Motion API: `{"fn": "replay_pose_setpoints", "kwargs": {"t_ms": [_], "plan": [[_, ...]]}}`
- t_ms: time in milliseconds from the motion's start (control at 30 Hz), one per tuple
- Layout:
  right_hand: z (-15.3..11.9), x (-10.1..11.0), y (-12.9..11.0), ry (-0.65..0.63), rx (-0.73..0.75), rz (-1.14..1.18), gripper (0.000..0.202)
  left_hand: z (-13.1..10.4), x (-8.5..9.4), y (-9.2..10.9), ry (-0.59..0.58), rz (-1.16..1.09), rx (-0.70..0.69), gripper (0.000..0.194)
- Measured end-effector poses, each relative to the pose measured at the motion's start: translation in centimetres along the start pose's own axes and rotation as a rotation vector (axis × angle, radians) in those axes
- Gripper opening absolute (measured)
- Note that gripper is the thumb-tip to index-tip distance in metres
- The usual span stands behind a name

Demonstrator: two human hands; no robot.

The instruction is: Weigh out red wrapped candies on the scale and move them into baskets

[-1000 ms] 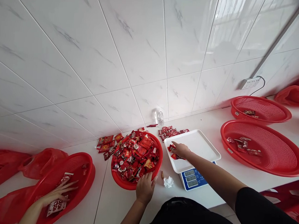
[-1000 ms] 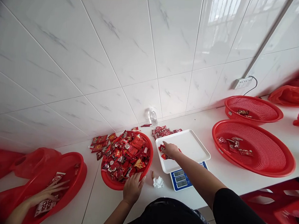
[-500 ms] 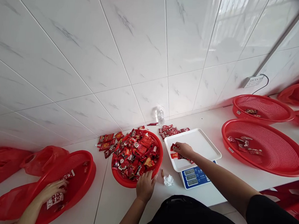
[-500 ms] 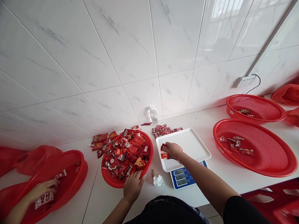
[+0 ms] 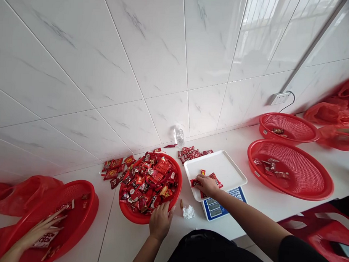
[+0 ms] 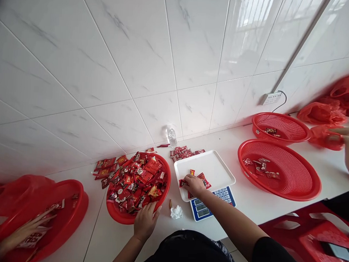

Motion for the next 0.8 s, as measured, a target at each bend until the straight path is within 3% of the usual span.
{"fn": "replay_pose_setpoints", "kwargs": {"t_ms": [267, 467, 633, 800], "plan": [[-0.1, -0.1, 0.3, 0.045, -0.011, 0.012, 0.019, 0.1, -0.4, -0.2, -0.040, -0.009, 0.008, 0.041], [-1.6, 0.5, 0.6, 0.147, -0.020, 0.051, 0.018, 0.2, 0.1, 0.1, -0.032, -0.024, 0.012, 0.040], [-2.7, 1.4, 3.0, 0.248, -0.117, 0.075, 0.021, 0.2, 0.5, 0.3, -0.026, -0.042, 0.006, 0.040], [-2.9, 1.4, 5.3, 0.266, -0.209, 0.066, 0.023, 0.2, 0.5, 0.3, -0.006, -0.051, 0.006, 0.039]]}}
Point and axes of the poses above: each hand's wrist, its own z-axis towards the middle knuckle, its own x-axis out of the back of the hand, y = z × x, the point moved 6 cm from there along z, towards the middle knuckle, and after that the axes turned 1 degree about z, right-handed, at the moved point
